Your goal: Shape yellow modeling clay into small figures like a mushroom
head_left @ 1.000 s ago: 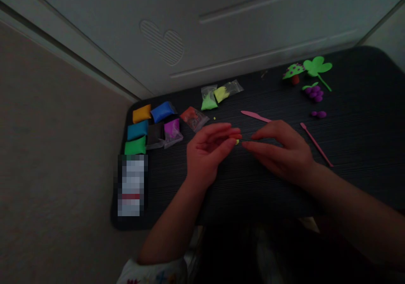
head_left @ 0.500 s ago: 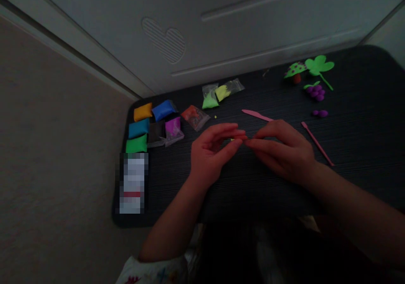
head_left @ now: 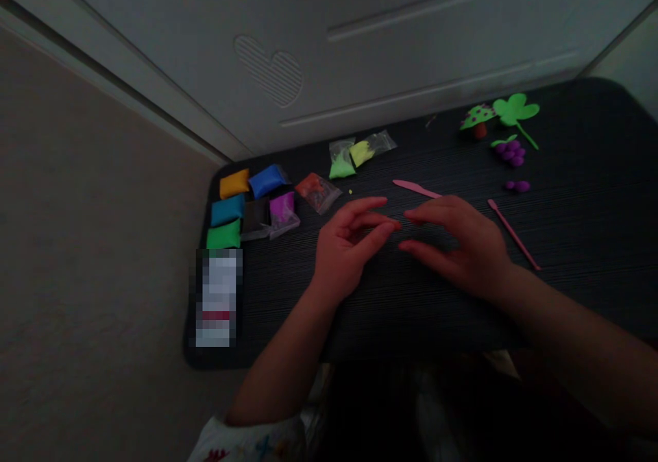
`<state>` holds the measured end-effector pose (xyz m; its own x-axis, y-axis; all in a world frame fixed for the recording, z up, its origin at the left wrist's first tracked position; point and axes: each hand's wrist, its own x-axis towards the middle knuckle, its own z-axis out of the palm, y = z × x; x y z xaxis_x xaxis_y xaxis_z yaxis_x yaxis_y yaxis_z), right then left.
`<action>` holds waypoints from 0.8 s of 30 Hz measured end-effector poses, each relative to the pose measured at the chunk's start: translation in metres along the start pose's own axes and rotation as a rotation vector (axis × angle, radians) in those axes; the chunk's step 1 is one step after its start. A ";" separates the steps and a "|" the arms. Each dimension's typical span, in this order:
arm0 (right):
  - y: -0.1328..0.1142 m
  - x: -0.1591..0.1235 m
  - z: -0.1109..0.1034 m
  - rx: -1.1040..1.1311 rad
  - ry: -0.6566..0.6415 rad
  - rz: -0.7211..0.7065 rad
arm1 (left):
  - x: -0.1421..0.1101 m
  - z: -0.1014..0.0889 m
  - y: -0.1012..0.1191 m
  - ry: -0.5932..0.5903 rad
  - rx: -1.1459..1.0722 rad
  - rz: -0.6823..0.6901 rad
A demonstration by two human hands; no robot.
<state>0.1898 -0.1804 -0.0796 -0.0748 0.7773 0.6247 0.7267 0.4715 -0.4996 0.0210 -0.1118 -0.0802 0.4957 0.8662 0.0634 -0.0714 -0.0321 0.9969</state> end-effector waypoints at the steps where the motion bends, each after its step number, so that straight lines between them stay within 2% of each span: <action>1: 0.000 0.000 0.001 -0.003 -0.011 -0.004 | -0.001 0.001 0.000 -0.014 0.041 -0.003; 4: 0.002 0.000 0.003 -0.021 -0.037 -0.019 | -0.003 0.003 -0.002 -0.036 0.158 0.012; 7: 0.004 0.002 0.003 -0.035 -0.040 -0.011 | 0.000 0.003 -0.005 -0.021 0.163 0.060; 10: 0.004 0.002 0.003 -0.032 -0.076 0.073 | 0.006 0.000 -0.011 0.088 0.138 0.156; 13: 0.002 -0.006 0.005 -0.081 -0.271 0.206 | 0.014 -0.003 -0.016 0.228 0.147 0.200; 15: 0.001 -0.018 0.006 -0.204 -0.440 0.186 | 0.017 -0.005 -0.019 0.284 0.129 0.191; 17: 0.000 -0.031 0.006 -0.353 -0.514 0.117 | 0.020 -0.006 -0.020 0.306 0.102 0.183; 20: -0.001 -0.044 0.005 -0.464 -0.532 0.075 | 0.021 -0.008 -0.020 0.326 0.077 0.197; 24: -0.006 -0.050 0.002 -0.486 -0.535 0.092 | 0.023 -0.012 -0.021 0.376 0.060 0.209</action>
<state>0.1880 -0.2208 -0.1088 -0.2321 0.9608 0.1518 0.9579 0.2529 -0.1356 0.0239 -0.0853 -0.1007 0.1253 0.9591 0.2539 -0.0807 -0.2452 0.9661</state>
